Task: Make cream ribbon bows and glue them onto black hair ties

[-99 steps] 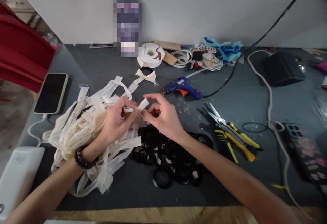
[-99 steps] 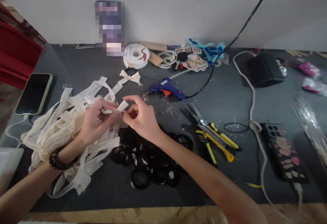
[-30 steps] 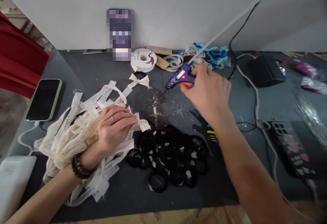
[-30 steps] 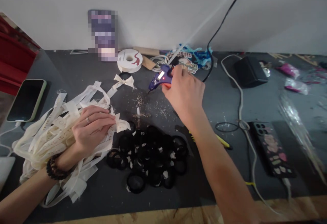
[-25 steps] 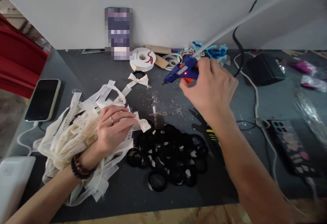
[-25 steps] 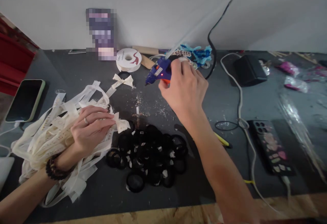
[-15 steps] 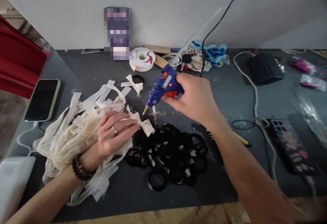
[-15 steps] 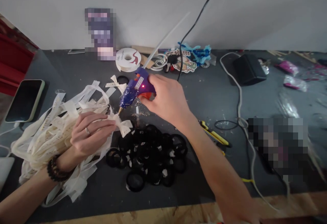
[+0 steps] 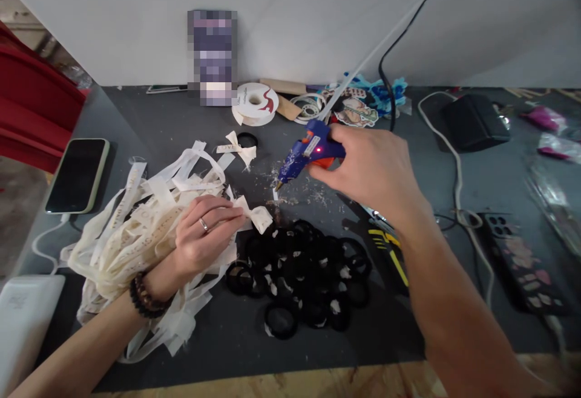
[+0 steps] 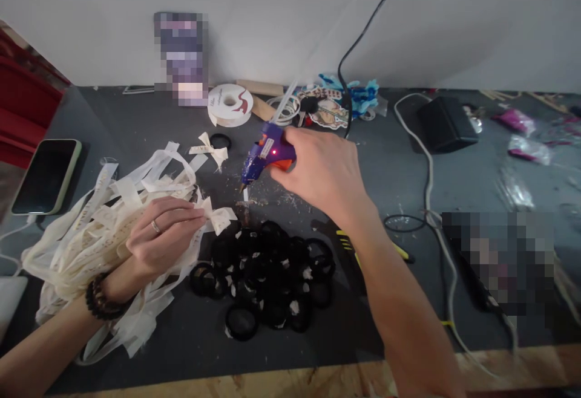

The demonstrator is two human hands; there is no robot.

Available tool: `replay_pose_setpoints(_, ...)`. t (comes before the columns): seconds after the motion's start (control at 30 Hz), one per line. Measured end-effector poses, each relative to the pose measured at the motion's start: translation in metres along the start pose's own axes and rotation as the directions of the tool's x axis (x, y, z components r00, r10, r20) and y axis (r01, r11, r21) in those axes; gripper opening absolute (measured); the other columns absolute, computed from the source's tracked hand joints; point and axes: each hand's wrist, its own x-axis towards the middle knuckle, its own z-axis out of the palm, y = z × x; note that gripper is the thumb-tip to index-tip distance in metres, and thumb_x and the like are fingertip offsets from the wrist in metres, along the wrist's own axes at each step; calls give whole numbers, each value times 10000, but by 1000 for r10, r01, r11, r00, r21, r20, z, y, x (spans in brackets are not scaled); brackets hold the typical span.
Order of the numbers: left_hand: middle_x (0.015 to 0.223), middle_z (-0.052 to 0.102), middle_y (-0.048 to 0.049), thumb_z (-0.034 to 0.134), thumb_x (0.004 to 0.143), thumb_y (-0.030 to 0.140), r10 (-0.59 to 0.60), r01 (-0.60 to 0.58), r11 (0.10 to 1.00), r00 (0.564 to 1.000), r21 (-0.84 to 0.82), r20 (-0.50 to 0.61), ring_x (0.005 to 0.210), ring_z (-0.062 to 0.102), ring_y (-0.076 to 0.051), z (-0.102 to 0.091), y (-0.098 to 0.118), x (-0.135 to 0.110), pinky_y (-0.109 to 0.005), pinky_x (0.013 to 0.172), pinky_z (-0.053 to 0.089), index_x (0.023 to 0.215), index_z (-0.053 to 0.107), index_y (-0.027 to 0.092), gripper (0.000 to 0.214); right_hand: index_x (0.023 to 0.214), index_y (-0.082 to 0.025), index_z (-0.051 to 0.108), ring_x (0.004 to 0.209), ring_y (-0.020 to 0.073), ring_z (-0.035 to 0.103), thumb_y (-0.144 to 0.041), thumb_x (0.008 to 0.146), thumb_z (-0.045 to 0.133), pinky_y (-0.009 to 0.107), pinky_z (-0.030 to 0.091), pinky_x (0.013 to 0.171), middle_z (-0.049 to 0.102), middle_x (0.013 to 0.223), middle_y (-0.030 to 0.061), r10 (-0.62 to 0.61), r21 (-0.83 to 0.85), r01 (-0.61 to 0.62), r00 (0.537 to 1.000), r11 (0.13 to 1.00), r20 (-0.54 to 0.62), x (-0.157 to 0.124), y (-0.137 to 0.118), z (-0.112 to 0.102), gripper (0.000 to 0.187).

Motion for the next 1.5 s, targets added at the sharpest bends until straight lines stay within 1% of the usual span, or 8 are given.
replay_pose_setpoints(0.17,932,817,-31,822,793,24,3,-3,1000,1000,-19,2,898,756,-222,0,0,3,-369,762,639,993,758,213,283,926,-217,657,771,286,655,-371,816,719,347,303,600,747,911,108,53,-80,-59,996,995,-74,0,2,-3,200)
replay_pose_setpoints(0.37,916,811,-13,792,827,41,-9,10,1000,1000,-17,22,926,742,-225,-1,1,4,-374,778,629,995,752,227,254,831,-211,636,697,251,632,-366,796,711,347,372,627,707,754,76,-23,40,27,996,999,-90,-2,-5,-1,176)
replay_pose_setpoints(0.53,899,811,-11,797,800,10,-8,8,1000,1000,-12,2,913,739,-223,-2,1,5,-371,779,623,972,754,216,271,830,-225,618,667,224,631,-336,793,725,317,372,616,695,728,34,-158,89,162,986,983,-52,-6,-12,5,159)
replay_pose_setpoints(0.67,886,813,-22,809,782,6,8,-8,1000,1000,-3,8,899,740,-231,-3,2,6,-383,771,621,951,751,192,258,810,-224,604,657,215,617,-305,797,729,312,353,607,688,730,30,-195,86,194,981,977,3,-6,-17,7,149)
replay_pose_setpoints(0.8,909,818,-3,798,828,52,15,-15,1000,1000,16,7,917,742,-221,-2,1,3,-382,775,630,963,750,224,224,815,-214,609,659,217,607,-283,814,719,316,336,597,687,747,40,-220,95,215,975,972,44,-6,-19,9,129)
replay_pose_setpoints(1.03,925,800,3,824,834,85,31,-31,999,1000,12,-3,896,756,-206,-1,0,-4,-349,759,653,969,767,243,215,852,-191,636,654,211,592,-242,816,732,311,329,598,680,751,47,-216,100,209,974,973,67,-4,-19,10,114)
replay_pose_setpoints(1.3,907,786,-24,852,793,51,64,-64,998,997,-6,-34,891,745,-200,2,0,-6,-341,754,658,960,771,185,229,841,-175,647,664,210,603,-208,813,767,303,337,610,686,749,54,-204,143,187,973,972,109,-3,-21,8,128)
replay_pose_setpoints(1.5,882,778,-23,832,819,60,67,-67,998,997,5,-24,865,737,-189,0,3,-1,-335,730,663,941,765,184,187,857,-171,664,695,230,633,-207,810,767,305,334,613,705,771,66,-199,128,185,974,974,105,-2,-19,11,119)
